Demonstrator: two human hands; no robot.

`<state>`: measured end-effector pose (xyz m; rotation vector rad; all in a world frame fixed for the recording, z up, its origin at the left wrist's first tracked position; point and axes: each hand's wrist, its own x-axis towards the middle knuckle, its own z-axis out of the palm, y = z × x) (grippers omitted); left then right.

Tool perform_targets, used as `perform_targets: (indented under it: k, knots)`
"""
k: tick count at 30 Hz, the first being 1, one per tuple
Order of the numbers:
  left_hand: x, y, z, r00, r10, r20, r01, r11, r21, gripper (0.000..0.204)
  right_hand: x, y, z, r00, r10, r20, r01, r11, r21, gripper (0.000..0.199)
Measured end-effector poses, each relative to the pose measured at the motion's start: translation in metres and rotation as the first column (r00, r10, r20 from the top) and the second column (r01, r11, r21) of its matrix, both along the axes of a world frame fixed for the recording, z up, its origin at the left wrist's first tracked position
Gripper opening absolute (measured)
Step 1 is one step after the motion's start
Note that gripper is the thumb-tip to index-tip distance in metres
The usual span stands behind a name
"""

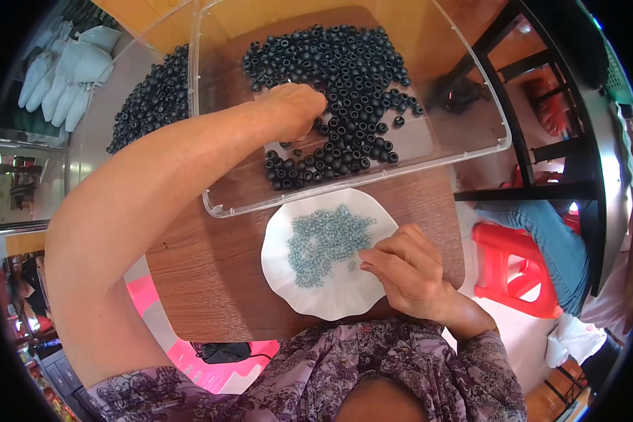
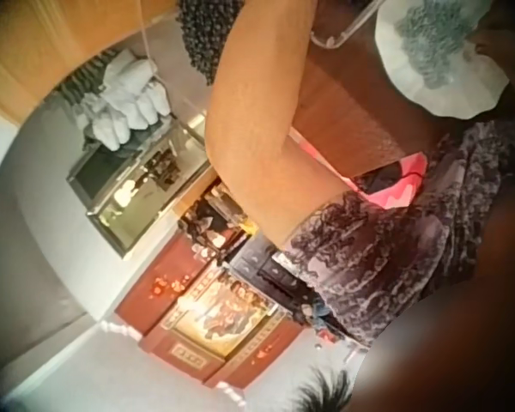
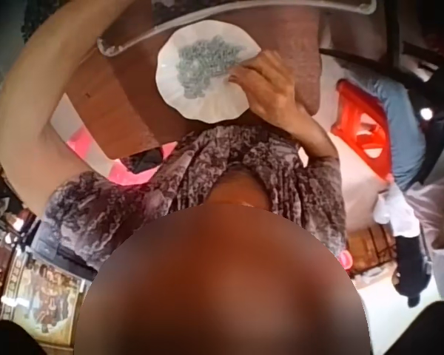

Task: The worker is inspecting black spherical hardware parts from a bin and sorting them on a manual workstation.

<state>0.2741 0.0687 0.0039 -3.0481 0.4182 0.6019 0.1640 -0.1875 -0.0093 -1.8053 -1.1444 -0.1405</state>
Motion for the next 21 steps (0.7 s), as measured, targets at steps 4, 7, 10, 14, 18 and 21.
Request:
perform_targets:
  k: [4, 7, 10, 14, 18, 21]
  knots:
    - [0.000, 0.002, 0.015, 0.989, 0.146, -0.025, -0.148, 0.984, -0.097, 0.014, -0.002, -0.004, 0.004, 1.000, 0.001, 0.015, -0.001, 1.000, 0.017, 0.031]
    - [-0.008, 0.009, 0.048, 0.941, 0.299, -0.162, -0.337, 0.762, -0.553, 0.014, -0.005, -0.011, 0.009, 0.999, -0.018, 0.046, 0.017, 1.000, 0.025, 0.030]
    - [-0.058, -0.004, 0.094, 0.896, 0.395, -0.203, -0.381, 0.453, -0.806, 0.016, -0.008, -0.017, 0.013, 0.998, -0.021, 0.066, 0.019, 0.999, 0.032, 0.029]
    - [-0.120, -0.028, 0.108, 0.872, 0.405, -0.275, -0.317, 0.039, -0.948, 0.025, -0.011, -0.015, 0.028, 0.996, -0.072, 0.061, 0.067, 0.995, 0.078, 0.026]
    - [-0.173, -0.052, 0.087, 0.857, 0.367, -0.362, -0.304, -0.208, -0.930, 0.027, -0.016, -0.007, 0.050, 0.994, -0.078, -0.076, 0.091, 0.981, 0.171, 0.028]
    - [-0.195, -0.065, 0.069, 0.818, 0.323, -0.476, -0.329, -0.415, -0.848, 0.026, -0.025, 0.004, 0.050, 0.965, -0.051, -0.257, 0.115, 0.963, 0.243, 0.031]
